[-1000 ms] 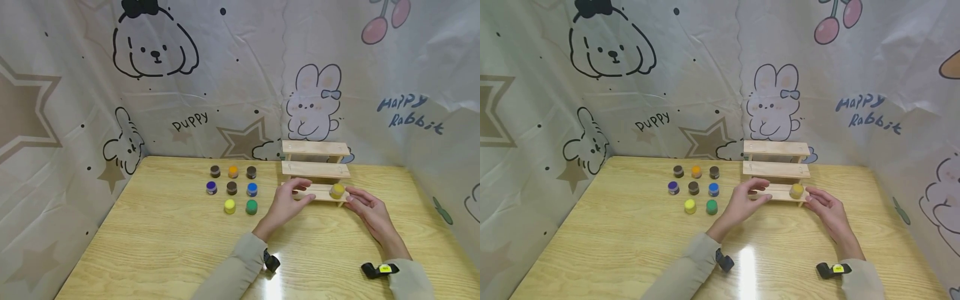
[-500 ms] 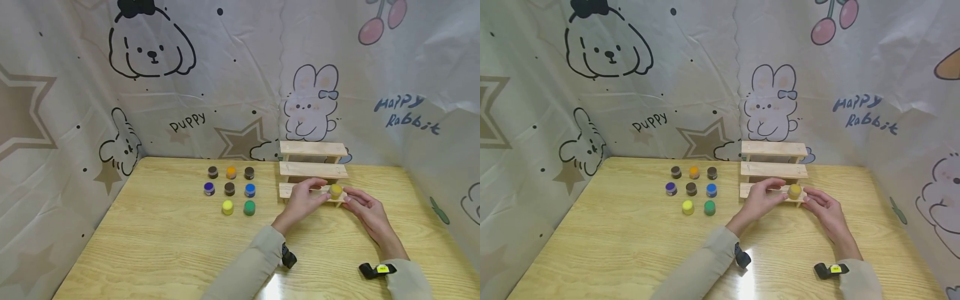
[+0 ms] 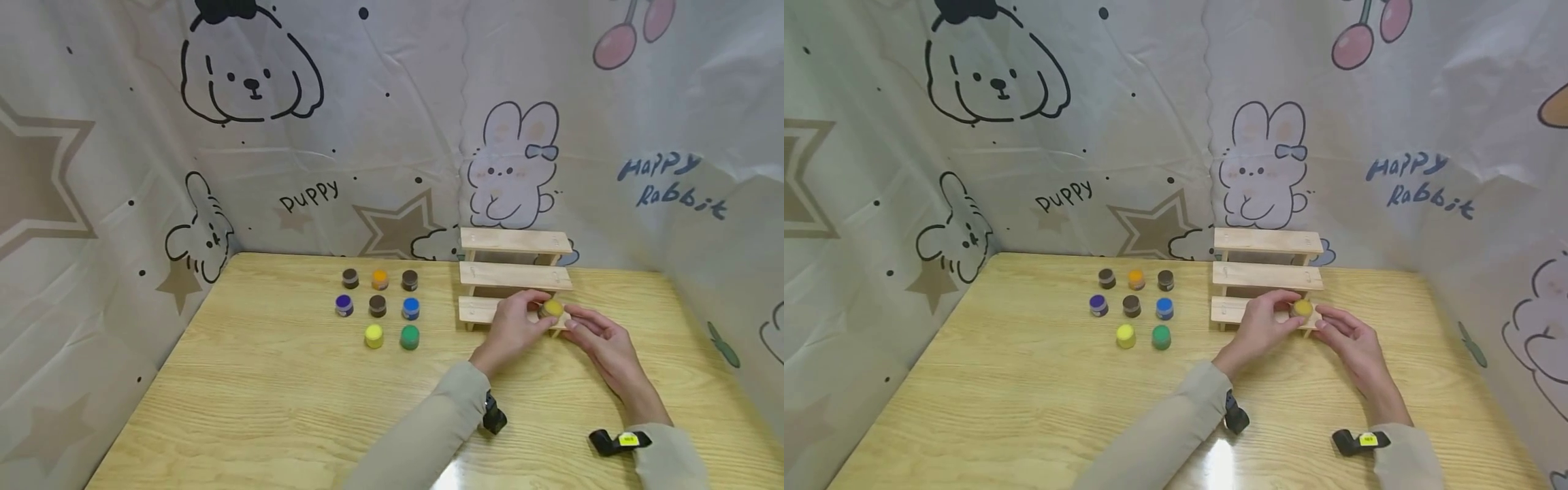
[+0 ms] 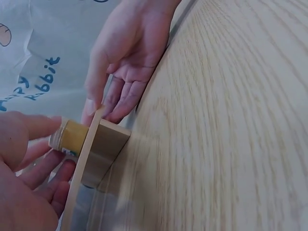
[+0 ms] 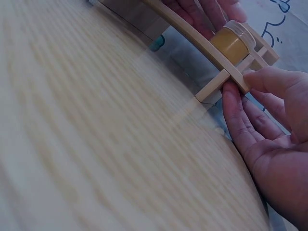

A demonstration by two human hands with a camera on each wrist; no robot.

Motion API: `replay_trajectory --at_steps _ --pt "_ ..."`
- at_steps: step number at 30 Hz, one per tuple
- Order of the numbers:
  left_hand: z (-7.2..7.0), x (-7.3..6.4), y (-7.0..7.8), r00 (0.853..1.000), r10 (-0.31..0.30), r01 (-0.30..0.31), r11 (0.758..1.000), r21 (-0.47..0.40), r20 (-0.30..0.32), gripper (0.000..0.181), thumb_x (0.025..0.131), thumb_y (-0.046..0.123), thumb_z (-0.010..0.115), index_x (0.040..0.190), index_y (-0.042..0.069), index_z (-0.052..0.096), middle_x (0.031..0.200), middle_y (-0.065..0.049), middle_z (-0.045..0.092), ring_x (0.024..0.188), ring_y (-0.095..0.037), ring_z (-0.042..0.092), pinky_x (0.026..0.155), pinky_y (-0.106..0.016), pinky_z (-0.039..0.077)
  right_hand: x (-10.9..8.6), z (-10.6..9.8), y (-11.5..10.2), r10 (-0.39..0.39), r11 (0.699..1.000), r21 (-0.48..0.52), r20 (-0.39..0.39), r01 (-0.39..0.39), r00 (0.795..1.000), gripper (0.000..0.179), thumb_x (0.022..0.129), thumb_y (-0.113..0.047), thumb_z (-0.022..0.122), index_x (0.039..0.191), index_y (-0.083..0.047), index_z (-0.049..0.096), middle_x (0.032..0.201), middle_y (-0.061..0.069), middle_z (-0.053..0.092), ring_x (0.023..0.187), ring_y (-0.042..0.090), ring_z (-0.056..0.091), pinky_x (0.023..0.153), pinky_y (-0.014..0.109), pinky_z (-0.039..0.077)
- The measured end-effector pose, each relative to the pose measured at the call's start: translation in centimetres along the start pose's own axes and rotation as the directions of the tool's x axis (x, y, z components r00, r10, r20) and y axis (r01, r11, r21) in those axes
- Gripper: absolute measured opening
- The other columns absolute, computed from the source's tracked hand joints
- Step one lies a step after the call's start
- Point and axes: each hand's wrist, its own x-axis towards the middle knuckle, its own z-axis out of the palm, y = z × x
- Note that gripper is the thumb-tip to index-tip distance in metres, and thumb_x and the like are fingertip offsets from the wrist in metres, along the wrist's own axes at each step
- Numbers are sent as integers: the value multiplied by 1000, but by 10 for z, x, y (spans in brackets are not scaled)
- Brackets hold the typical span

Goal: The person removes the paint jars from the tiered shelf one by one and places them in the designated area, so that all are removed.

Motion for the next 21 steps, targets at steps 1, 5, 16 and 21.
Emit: replay_trajectory --at_steps 1,5,16,21 --pt "1 1 0 1000 -5 5 1000 12 -8 37 90 19 83 125 13 72 115 7 71 102 -4 65 86 -9 46 0 0 0 3 1000 -2 -3 -3 1000 34 101 4 59 135 1 62 125 -4 71 108 9 70 92 27 56" --pt "3 2 1 999 -25 27 999 40 -27 33 90 19 82 121 14 74 108 8 73 99 -5 66 82 -8 45 0 1 1 12 1000 17 0 -12 1000 34 101 5 59 135 2 62 124 -4 71 109 9 70 92 27 56" --pt "-1 1 1 999 -33 33 999 11 -16 25 89 19 83 112 14 75 102 8 72 94 -4 66 78 -9 45 0 1 0 4 999 45 4 -4 1000 33 101 7 58 133 3 63 123 -2 72 108 10 70 91 27 56" --pt "-8 -1 1 999 -35 36 997 -65 14 24 90 17 82 112 12 74 104 7 72 97 -6 67 82 -11 48 0 0 -1 -10 998 59 14 9 1000 33 100 8 58 132 4 63 123 0 73 107 11 71 92 28 56"
